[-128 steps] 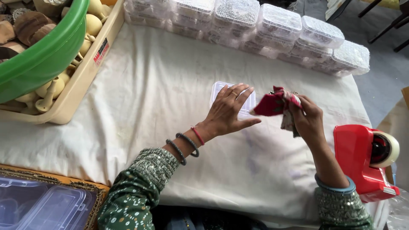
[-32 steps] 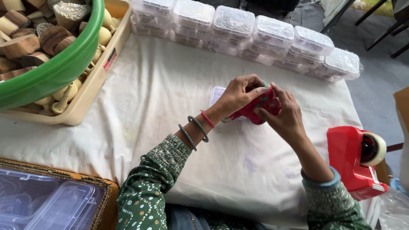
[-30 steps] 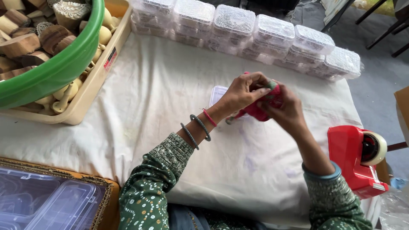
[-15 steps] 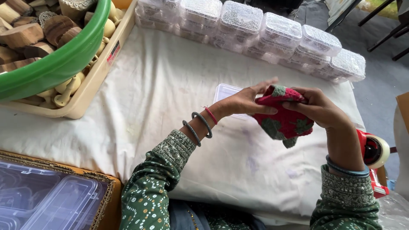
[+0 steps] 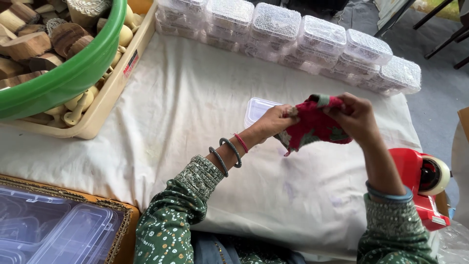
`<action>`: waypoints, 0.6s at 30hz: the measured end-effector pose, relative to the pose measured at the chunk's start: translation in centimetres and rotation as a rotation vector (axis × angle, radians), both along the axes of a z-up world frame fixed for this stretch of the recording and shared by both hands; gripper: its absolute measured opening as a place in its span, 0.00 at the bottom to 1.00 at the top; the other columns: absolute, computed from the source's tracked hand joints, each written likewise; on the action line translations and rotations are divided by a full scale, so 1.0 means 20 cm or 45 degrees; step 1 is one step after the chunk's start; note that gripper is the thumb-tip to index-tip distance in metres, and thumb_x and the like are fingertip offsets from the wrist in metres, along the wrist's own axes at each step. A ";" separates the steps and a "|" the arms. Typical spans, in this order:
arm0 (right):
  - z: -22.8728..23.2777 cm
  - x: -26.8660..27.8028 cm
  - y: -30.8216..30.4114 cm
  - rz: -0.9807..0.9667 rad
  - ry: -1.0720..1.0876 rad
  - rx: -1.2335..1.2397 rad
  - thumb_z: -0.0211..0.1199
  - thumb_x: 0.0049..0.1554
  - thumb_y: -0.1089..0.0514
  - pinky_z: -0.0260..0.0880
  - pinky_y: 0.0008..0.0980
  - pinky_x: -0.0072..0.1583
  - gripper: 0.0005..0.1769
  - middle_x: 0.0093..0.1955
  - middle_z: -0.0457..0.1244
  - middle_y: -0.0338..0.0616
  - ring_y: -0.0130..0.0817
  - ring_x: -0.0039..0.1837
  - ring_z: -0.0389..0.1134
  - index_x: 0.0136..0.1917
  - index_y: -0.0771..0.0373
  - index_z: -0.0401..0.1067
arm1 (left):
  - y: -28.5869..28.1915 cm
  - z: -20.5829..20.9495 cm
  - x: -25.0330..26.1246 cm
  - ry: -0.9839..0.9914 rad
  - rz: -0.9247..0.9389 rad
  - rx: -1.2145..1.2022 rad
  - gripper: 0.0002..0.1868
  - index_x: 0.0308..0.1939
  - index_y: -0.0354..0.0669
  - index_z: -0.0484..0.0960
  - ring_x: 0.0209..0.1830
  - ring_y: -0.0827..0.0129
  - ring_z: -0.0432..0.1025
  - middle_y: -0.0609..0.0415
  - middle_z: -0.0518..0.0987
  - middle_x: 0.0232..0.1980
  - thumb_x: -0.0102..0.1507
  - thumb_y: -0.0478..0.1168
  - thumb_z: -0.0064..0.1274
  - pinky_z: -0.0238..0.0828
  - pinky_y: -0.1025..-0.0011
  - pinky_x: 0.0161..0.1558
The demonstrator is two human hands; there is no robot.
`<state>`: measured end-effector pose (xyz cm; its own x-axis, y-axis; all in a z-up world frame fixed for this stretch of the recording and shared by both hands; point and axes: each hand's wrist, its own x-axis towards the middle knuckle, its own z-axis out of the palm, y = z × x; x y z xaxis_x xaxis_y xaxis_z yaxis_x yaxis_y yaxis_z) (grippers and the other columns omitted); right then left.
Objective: The person cleans wood stamps using a cloth and packs them into a plastic box.
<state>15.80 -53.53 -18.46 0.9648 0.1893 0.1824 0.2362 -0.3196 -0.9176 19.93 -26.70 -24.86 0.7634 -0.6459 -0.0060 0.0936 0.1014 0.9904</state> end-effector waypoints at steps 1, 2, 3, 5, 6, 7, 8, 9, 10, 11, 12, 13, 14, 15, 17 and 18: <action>0.03 -0.07 0.09 0.003 0.001 0.000 0.70 0.62 0.63 0.72 0.25 0.49 0.11 0.48 0.68 0.40 0.22 0.48 0.68 0.58 0.69 0.77 | 0.01 0.00 0.01 0.001 0.003 0.000 0.17 0.58 0.34 0.79 0.51 0.73 0.75 0.54 0.83 0.51 0.68 0.40 0.52 0.76 0.70 0.56; 0.05 -0.14 0.18 -0.018 -0.236 -0.226 0.70 0.58 0.64 0.71 0.26 0.49 0.13 0.50 0.67 0.40 0.25 0.48 0.68 0.57 0.67 0.77 | 0.02 -0.01 0.02 0.093 0.068 -0.078 0.16 0.58 0.38 0.79 0.50 0.73 0.75 0.55 0.82 0.50 0.68 0.39 0.47 0.75 0.71 0.54; 0.08 -0.22 0.27 -0.043 -0.472 -0.454 0.71 0.55 0.65 0.70 0.27 0.48 0.15 0.53 0.67 0.41 0.27 0.48 0.69 0.56 0.64 0.77 | 0.02 -0.01 0.03 0.185 0.128 -0.156 0.17 0.59 0.41 0.79 0.48 0.73 0.75 0.56 0.81 0.48 0.69 0.38 0.42 0.75 0.72 0.53; 0.13 -0.35 0.44 0.042 -0.521 -0.533 0.73 0.52 0.64 0.71 0.29 0.49 0.17 0.53 0.67 0.43 0.30 0.49 0.69 0.55 0.63 0.78 | 0.03 -0.04 0.05 0.250 0.132 -0.264 0.16 0.56 0.40 0.79 0.46 0.73 0.74 0.56 0.81 0.47 0.71 0.40 0.39 0.76 0.72 0.50; 0.16 -0.41 0.53 0.128 -0.571 -0.610 0.75 0.49 0.62 0.71 0.31 0.49 0.18 0.53 0.67 0.44 0.33 0.49 0.69 0.54 0.62 0.79 | 0.03 -0.05 0.06 0.312 0.137 -0.371 0.16 0.53 0.38 0.78 0.44 0.73 0.74 0.56 0.80 0.45 0.73 0.42 0.36 0.77 0.71 0.48; 0.14 -0.40 0.50 0.130 -0.573 -0.611 0.75 0.49 0.62 0.71 0.31 0.49 0.18 0.53 0.67 0.44 0.33 0.49 0.69 0.54 0.62 0.79 | 0.05 -0.04 0.05 0.310 0.139 -0.372 0.16 0.53 0.38 0.78 0.44 0.73 0.74 0.56 0.80 0.45 0.73 0.42 0.36 0.77 0.71 0.48; 0.11 -0.39 0.47 0.117 -0.675 -0.639 0.75 0.50 0.62 0.72 0.32 0.53 0.18 0.54 0.67 0.44 0.35 0.53 0.70 0.55 0.60 0.79 | 0.06 -0.02 0.04 0.276 0.108 -0.341 0.15 0.53 0.38 0.79 0.43 0.74 0.74 0.56 0.81 0.44 0.73 0.41 0.37 0.77 0.72 0.46; 0.08 -0.39 0.45 0.102 -0.772 -0.666 0.76 0.50 0.61 0.72 0.34 0.57 0.19 0.56 0.67 0.43 0.37 0.57 0.70 0.55 0.59 0.79 | 0.08 -0.01 0.03 0.248 0.075 -0.307 0.15 0.53 0.38 0.79 0.42 0.75 0.75 0.56 0.81 0.43 0.73 0.41 0.38 0.76 0.73 0.44; 0.09 -0.37 0.44 0.102 -0.768 -0.665 0.76 0.50 0.61 0.72 0.34 0.57 0.19 0.56 0.67 0.43 0.37 0.57 0.70 0.55 0.59 0.79 | 0.11 0.04 0.00 0.252 0.074 -0.306 0.15 0.53 0.38 0.79 0.42 0.75 0.75 0.56 0.81 0.43 0.73 0.41 0.38 0.76 0.73 0.44; 0.10 -0.36 0.43 -0.038 -0.820 -0.664 0.74 0.53 0.60 0.71 0.36 0.60 0.19 0.59 0.67 0.44 0.39 0.60 0.69 0.58 0.59 0.78 | 0.13 0.10 -0.03 0.274 0.045 -0.290 0.15 0.53 0.39 0.78 0.41 0.75 0.76 0.57 0.81 0.43 0.72 0.43 0.38 0.79 0.73 0.44; 0.12 -0.35 0.42 -0.178 -0.870 -0.661 0.72 0.56 0.60 0.71 0.38 0.62 0.19 0.62 0.67 0.46 0.42 0.63 0.68 0.61 0.58 0.76 | 0.15 0.15 -0.06 0.296 0.017 -0.272 0.16 0.53 0.41 0.78 0.40 0.76 0.78 0.58 0.82 0.42 0.72 0.44 0.37 0.81 0.73 0.43; 0.12 -0.34 0.45 -0.175 -0.876 -0.660 0.72 0.56 0.60 0.71 0.38 0.62 0.19 0.62 0.67 0.46 0.42 0.63 0.68 0.61 0.58 0.76 | 0.16 0.15 -0.06 0.291 0.021 -0.273 0.16 0.53 0.41 0.78 0.40 0.76 0.78 0.58 0.82 0.42 0.72 0.44 0.37 0.81 0.73 0.43; 0.12 -0.32 0.48 -0.155 -0.901 -0.625 0.71 0.57 0.59 0.68 0.41 0.65 0.25 0.66 0.65 0.51 0.47 0.67 0.66 0.66 0.62 0.71 | 0.16 0.15 -0.06 0.287 -0.015 -0.315 0.15 0.53 0.41 0.78 0.41 0.76 0.77 0.57 0.81 0.43 0.72 0.44 0.39 0.80 0.73 0.43; 0.12 -0.32 0.51 -0.133 -0.919 -0.592 0.69 0.58 0.58 0.66 0.45 0.68 0.30 0.69 0.62 0.57 0.52 0.70 0.63 0.72 0.65 0.67 | 0.16 0.14 -0.07 0.290 -0.050 -0.358 0.14 0.54 0.41 0.78 0.42 0.76 0.77 0.56 0.81 0.44 0.72 0.43 0.41 0.79 0.74 0.43; 0.05 -0.31 0.55 -0.099 -0.860 -0.550 0.68 0.59 0.58 0.66 0.45 0.68 0.33 0.69 0.62 0.59 0.52 0.70 0.63 0.74 0.66 0.63 | 0.16 0.17 -0.09 0.241 -0.084 -0.380 0.16 0.55 0.41 0.78 0.44 0.76 0.77 0.57 0.81 0.45 0.72 0.44 0.39 0.79 0.73 0.44; 0.01 -0.30 0.57 -0.071 -0.801 -0.508 0.68 0.59 0.58 0.66 0.45 0.69 0.36 0.69 0.61 0.61 0.52 0.70 0.64 0.77 0.68 0.60 | 0.16 0.18 -0.10 0.191 -0.122 -0.398 0.18 0.56 0.40 0.78 0.45 0.76 0.77 0.57 0.82 0.46 0.72 0.45 0.37 0.79 0.73 0.45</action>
<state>9.74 -42.21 -18.29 0.7110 0.3105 0.6309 0.6522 -0.6267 -0.4266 18.00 -23.49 -21.23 0.7049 -0.7028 0.0958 0.2594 0.3811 0.8874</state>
